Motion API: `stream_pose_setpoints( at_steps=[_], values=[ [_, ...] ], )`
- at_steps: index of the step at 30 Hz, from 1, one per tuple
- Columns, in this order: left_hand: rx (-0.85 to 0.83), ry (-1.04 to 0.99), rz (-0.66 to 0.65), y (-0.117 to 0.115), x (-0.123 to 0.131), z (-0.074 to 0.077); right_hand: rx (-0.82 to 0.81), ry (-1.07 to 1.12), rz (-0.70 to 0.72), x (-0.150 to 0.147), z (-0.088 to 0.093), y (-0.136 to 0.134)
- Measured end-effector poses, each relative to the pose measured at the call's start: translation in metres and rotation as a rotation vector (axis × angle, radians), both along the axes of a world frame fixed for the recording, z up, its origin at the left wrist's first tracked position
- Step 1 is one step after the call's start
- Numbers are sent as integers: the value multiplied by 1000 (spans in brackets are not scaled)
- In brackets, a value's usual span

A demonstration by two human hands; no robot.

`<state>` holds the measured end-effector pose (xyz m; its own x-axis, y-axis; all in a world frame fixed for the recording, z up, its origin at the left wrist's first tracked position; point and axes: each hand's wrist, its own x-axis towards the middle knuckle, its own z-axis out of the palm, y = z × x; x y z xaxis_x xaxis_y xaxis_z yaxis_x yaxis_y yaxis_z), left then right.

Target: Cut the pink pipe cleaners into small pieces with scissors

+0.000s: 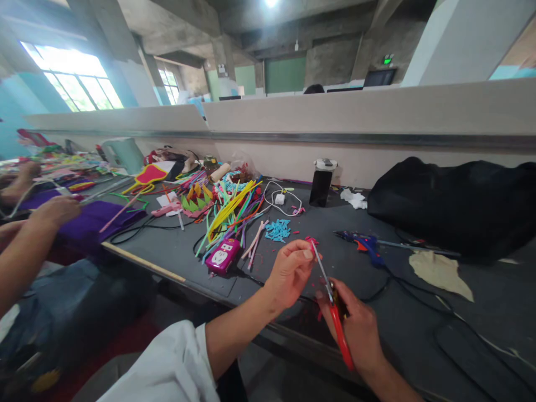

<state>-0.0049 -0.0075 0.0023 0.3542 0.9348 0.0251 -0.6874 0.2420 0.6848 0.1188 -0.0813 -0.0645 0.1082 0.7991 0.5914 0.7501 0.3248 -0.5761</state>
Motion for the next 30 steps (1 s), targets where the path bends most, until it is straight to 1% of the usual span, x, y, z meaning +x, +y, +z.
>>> stream_pose_setpoints(
  at_steps=[6, 16, 19, 22, 25, 30],
  values=[
    [8, -27, -8, 1, 0, -1, -19, 46, 44, -1, 7, 0],
    [17, -54, -36, 1, 1, -1, -2, 56, 76, -3, 8, -1],
    [25, -50, -51, 1, 1, -2, 6, 66, 79, -4, 10, -1],
    [68, -55, -59, 4, -1, -3, 20, 60, 55, -1, 14, 0],
    [109, 46, -136, 7, -5, -4, 48, 68, 7, 7, 21, 1],
    [183, 383, -280, 9, -10, -2, -61, 176, -55, 21, 33, -1]
  ],
)
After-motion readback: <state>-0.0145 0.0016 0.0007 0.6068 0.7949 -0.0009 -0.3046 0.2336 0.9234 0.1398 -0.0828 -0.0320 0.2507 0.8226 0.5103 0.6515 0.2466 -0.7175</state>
